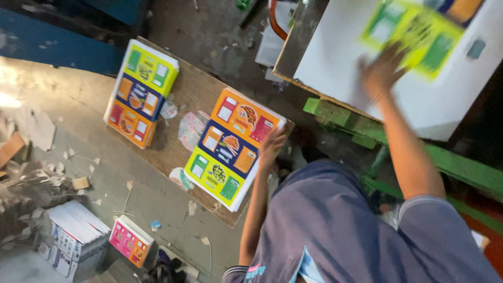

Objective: The person repeatedly picks up flat, colorful printed boxes from a wooden table and places them onto a nearby green machine. The person handles the boxes one at a time, lifting them from a stack and moving them to the machine's surface.

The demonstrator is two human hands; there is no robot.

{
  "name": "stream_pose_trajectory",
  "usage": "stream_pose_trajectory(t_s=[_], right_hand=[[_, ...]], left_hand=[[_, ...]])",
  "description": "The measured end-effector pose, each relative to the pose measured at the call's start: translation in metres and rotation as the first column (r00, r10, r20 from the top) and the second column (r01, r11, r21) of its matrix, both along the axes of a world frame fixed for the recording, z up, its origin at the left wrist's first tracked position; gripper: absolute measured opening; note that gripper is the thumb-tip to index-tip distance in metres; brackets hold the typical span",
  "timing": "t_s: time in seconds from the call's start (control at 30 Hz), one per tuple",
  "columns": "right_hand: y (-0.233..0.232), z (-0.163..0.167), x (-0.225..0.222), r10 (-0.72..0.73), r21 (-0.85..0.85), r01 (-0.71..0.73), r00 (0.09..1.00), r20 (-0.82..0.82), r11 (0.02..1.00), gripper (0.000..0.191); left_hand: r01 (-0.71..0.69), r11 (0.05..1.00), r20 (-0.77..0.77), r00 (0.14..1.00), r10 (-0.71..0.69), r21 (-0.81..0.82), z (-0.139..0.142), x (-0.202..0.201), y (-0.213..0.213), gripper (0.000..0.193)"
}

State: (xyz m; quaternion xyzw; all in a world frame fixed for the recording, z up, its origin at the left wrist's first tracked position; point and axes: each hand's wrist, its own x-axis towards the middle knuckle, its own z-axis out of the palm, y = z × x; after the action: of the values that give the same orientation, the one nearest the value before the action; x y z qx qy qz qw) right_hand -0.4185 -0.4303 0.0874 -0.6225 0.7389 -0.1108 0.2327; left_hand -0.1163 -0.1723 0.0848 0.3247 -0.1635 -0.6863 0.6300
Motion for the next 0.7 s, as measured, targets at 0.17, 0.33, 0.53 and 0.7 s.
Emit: stream_pose_trajectory(t_s=[0.17,0.33,0.53,0.7], right_hand=[[0.159,-0.007,0.076,-0.138,0.261,-0.465,0.281,0.95,0.846,0.093],[0.204,-0.004,0.062,-0.461,0.484,-0.061,0.219,0.86,0.873,0.082],[0.182,-0.055,0.103,-0.427,0.433,-0.02,0.132,0.895,0.901,0.047],[0.153,-0.062,0.183,-0.195,0.222,-0.048,0.325,0.925,0.974,0.04]], left_hand=[[-0.286,0.904,0.304,0.934,0.189,0.317,0.02,-0.016,-0.054,0.038],[-0.525,0.832,0.748,0.623,0.229,0.182,0.025,0.095,0.034,0.038],[-0.7,0.714,0.77,0.466,0.435,0.02,0.037,0.173,0.17,0.04],[-0.871,0.49,0.834,0.295,0.466,0.034,0.022,0.2,0.208,0.048]])
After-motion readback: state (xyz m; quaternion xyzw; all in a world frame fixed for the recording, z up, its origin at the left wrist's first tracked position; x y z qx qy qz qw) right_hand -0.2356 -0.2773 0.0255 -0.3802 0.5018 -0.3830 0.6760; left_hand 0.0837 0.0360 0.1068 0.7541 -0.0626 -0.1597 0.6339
